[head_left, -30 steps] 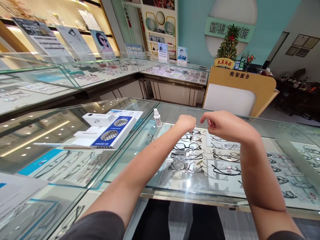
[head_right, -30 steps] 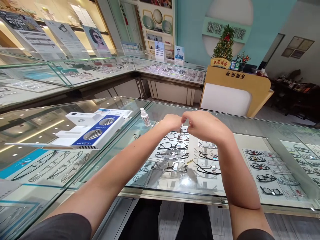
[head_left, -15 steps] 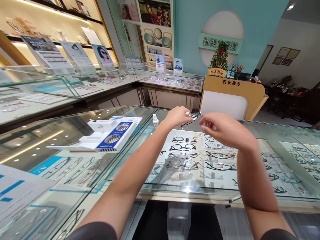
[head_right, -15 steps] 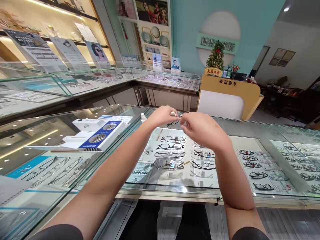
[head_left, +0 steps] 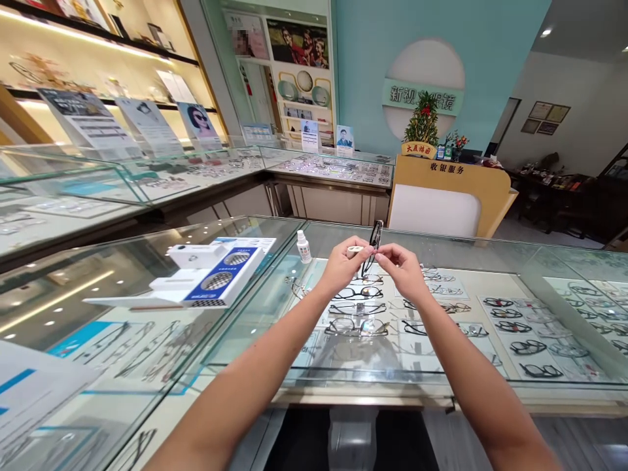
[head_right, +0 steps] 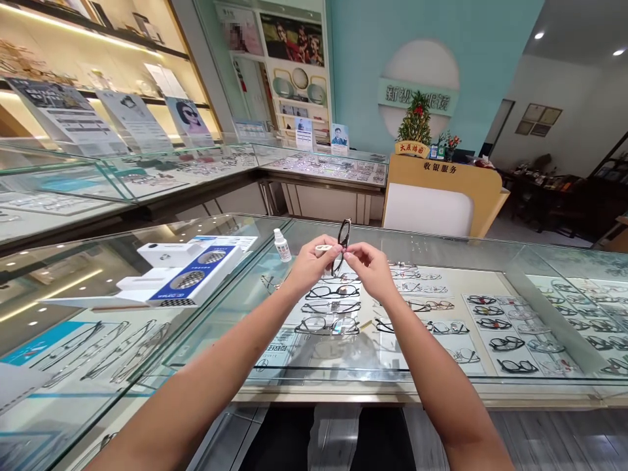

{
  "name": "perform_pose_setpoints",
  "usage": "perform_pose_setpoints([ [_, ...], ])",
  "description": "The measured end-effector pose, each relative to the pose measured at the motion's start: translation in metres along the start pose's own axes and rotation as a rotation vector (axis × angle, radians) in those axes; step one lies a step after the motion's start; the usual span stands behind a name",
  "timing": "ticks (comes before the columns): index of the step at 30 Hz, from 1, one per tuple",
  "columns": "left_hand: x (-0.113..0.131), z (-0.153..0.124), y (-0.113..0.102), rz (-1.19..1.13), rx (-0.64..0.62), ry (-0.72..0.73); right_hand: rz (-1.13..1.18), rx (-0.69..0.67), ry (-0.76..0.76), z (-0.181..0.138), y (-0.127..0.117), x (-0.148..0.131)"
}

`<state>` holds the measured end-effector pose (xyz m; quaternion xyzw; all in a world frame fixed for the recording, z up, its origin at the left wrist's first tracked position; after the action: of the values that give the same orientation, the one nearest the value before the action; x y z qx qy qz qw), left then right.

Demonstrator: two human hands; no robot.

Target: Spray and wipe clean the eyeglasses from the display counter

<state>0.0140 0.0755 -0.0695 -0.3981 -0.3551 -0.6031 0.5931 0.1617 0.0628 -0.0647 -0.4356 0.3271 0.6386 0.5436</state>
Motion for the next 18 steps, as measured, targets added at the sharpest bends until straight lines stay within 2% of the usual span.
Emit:
perform_pose_setpoints([
  [10, -0.012, -0.006, 0.002, 0.062, -0.121, -0.076, 0.173, -0.042, 0.082, -0.001, 0.001, 0.011],
  [18, -0.005, -0.008, 0.004, 0.184, -0.187, -0.017, 0.105, 0.054, 0.055, 0.002, -0.014, 0.012],
])
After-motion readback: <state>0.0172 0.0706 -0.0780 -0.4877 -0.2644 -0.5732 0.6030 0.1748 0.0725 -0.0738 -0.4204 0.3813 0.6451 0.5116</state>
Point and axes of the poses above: each hand's wrist, its own z-axis towards the middle knuckle, its own y-axis out of the palm, x = y × z, the point moved 9 cm from there along z, towards the middle knuckle, and after that the axes turned 5 degrees about z, right-handed, at the moved point
